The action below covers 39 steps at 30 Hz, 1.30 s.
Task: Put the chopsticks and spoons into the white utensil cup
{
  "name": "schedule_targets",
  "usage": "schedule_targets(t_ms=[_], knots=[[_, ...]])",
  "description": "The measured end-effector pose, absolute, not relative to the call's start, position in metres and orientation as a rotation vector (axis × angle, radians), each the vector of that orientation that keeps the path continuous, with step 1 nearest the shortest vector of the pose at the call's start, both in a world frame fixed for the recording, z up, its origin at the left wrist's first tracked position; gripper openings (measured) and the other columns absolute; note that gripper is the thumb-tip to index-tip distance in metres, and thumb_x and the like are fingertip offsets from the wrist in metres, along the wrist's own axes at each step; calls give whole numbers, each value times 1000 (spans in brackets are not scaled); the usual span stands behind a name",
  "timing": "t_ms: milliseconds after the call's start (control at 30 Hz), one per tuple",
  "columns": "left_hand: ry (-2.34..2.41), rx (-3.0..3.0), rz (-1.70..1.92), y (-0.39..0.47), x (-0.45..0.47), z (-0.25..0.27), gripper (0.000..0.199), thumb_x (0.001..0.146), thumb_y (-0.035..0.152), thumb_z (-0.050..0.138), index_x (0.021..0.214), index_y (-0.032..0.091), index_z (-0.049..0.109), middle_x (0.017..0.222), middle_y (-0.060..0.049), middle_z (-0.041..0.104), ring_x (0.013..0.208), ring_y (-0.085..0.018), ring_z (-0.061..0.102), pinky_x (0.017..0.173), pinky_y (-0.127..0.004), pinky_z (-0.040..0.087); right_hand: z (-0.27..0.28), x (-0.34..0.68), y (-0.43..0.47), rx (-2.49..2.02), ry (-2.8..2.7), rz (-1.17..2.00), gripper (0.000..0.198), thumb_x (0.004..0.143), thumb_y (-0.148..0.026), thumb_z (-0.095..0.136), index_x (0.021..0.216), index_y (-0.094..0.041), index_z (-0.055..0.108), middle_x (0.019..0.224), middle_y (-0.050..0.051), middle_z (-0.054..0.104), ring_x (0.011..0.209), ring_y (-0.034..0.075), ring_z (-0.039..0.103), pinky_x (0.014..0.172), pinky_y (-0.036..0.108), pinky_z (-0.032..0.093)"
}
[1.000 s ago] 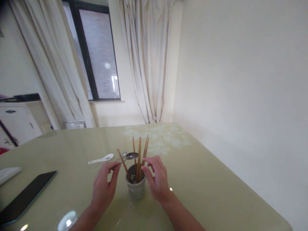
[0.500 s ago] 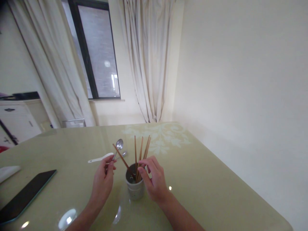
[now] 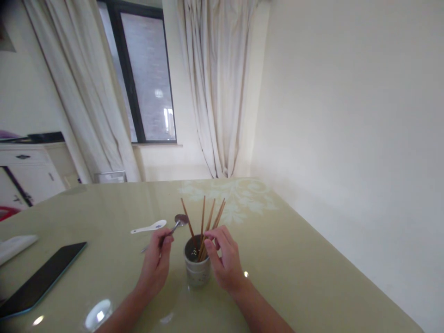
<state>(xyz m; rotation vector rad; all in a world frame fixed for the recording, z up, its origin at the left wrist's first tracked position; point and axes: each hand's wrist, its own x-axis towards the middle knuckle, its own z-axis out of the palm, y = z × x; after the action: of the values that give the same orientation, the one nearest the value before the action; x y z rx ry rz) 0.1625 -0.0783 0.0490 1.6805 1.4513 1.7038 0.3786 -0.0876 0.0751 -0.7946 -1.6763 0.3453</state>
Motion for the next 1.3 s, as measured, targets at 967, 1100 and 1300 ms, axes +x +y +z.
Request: schedule_targets(t_ms=[967, 1100, 1300], knots=[[1064, 1561, 1334, -91, 173, 55, 44, 108, 60, 46, 129, 25, 63, 89, 0, 67, 63, -13, 47, 58, -24, 43, 64, 369, -80, -759, -1696, 331, 6, 105, -24, 57, 106, -24, 63, 94, 2, 63, 78, 17, 62, 72, 28, 53], [1099, 1828, 1663, -88, 166, 58, 27, 110, 42, 50, 123, 25, 67, 114, -7, 74, 83, -16, 66, 75, -28, 56, 65, 372, -81, -752, -1664, 291, 7, 106, -26, 60, 107, -24, 66, 93, 2, 64, 75, 17, 60, 70, 28, 52], [924, 2469, 1696, -95, 158, 63, 28, 105, 16, 58, 125, 27, 74, 107, -5, 75, 98, -14, 73, 87, -21, 58, 70, 376, -90, -620, -1671, 363, 19, 108, -26, 60, 120, -26, 75, 99, 6, 72, 88, 20, 68, 75, 30, 57]])
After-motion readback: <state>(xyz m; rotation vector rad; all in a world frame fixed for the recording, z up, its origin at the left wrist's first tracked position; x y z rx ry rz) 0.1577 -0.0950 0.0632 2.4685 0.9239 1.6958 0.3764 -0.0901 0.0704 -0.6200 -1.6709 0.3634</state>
